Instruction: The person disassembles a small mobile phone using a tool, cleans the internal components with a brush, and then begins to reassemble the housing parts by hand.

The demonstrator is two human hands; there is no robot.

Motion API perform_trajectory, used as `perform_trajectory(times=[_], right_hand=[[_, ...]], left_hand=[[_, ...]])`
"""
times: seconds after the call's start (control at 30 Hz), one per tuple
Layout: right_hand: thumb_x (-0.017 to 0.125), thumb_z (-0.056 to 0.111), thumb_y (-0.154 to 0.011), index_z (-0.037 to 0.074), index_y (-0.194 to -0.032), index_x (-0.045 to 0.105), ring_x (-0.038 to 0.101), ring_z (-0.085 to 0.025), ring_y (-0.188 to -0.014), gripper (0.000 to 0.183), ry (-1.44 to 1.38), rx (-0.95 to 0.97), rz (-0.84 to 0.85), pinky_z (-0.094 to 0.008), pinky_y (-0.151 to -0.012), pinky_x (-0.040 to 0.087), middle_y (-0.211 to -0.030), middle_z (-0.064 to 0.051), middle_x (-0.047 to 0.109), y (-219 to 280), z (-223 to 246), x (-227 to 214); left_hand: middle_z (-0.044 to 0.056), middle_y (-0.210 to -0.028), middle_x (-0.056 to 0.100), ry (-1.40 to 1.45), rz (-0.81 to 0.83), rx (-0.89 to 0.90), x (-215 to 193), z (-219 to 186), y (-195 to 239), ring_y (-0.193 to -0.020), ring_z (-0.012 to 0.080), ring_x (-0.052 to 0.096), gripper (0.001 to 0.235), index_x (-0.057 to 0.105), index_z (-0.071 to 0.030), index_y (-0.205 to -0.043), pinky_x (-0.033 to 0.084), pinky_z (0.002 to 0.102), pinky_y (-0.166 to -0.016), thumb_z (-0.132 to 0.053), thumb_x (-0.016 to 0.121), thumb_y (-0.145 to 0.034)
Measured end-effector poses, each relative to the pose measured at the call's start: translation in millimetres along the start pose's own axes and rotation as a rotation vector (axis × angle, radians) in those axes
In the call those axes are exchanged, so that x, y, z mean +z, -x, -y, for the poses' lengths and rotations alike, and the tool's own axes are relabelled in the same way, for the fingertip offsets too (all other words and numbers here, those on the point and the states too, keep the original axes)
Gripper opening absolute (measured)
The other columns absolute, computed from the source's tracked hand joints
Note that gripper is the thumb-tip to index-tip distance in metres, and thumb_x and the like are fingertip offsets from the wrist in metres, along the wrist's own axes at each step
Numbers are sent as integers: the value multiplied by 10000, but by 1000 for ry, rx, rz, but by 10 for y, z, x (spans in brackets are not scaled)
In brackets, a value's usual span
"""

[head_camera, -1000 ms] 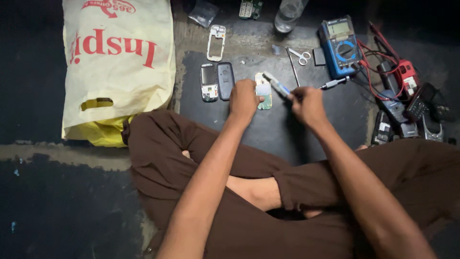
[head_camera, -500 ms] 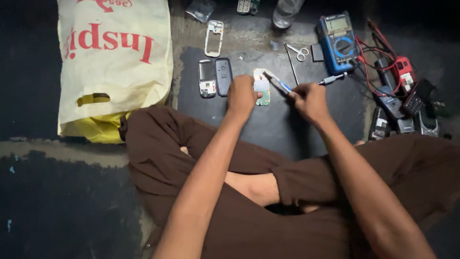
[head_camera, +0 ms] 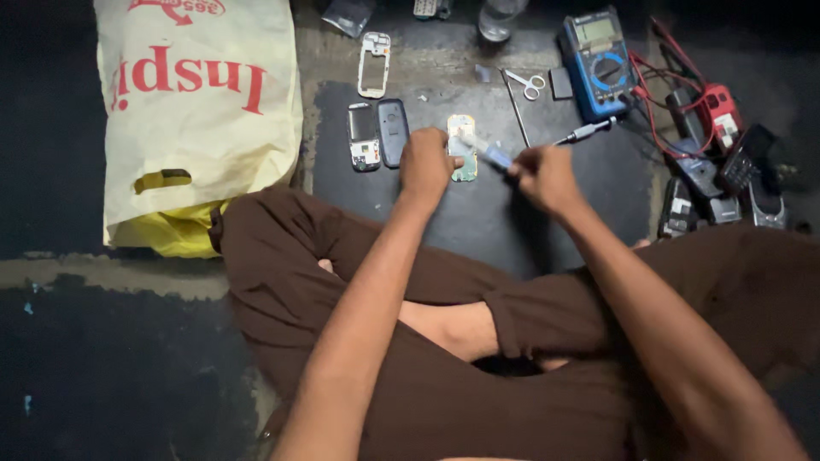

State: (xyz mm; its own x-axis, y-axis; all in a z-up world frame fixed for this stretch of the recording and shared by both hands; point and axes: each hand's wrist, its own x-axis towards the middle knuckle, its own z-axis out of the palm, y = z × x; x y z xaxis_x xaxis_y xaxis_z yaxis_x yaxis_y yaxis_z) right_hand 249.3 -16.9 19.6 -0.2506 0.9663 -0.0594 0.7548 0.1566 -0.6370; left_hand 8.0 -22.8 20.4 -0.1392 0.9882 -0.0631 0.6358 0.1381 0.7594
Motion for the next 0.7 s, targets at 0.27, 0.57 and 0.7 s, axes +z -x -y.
perform_trajectory(times=[0.27, 0.57, 0.7], right_hand=[[774, 104, -837, -15, -940, 776, 674, -241, -636, 157, 33, 22, -32, -396, -647, 531, -750, -214, 714, -72, 25, -52], [774, 111, -853, -26, -944, 768, 682, -258, -646, 165, 61, -105, 128, -405, -652, 536, -793, -227, 720, -40, 55, -26], [762, 102, -851, -8, -952, 781, 688, -253, -654, 150, 45, -14, 91, -396, -666, 543, -779, -215, 724, -108, 33, -88]], left_hand=[[208, -1015, 735, 40, -84, 207, 42, 6, -64, -960, 399, 701, 543, 760, -77, -1159, 541, 469, -834, -105, 903, -636], [213, -1021, 739, 82, 113, 227, 1, 266, -183, -944, 355, 724, 753, 731, -78, -1217, 559, 420, -847, -146, 988, -513], [179, -983, 754, 59, 251, 192, -43, 280, -250, -895, 308, 742, 865, 688, -98, -1274, 566, 398, -825, -148, 996, -467]])
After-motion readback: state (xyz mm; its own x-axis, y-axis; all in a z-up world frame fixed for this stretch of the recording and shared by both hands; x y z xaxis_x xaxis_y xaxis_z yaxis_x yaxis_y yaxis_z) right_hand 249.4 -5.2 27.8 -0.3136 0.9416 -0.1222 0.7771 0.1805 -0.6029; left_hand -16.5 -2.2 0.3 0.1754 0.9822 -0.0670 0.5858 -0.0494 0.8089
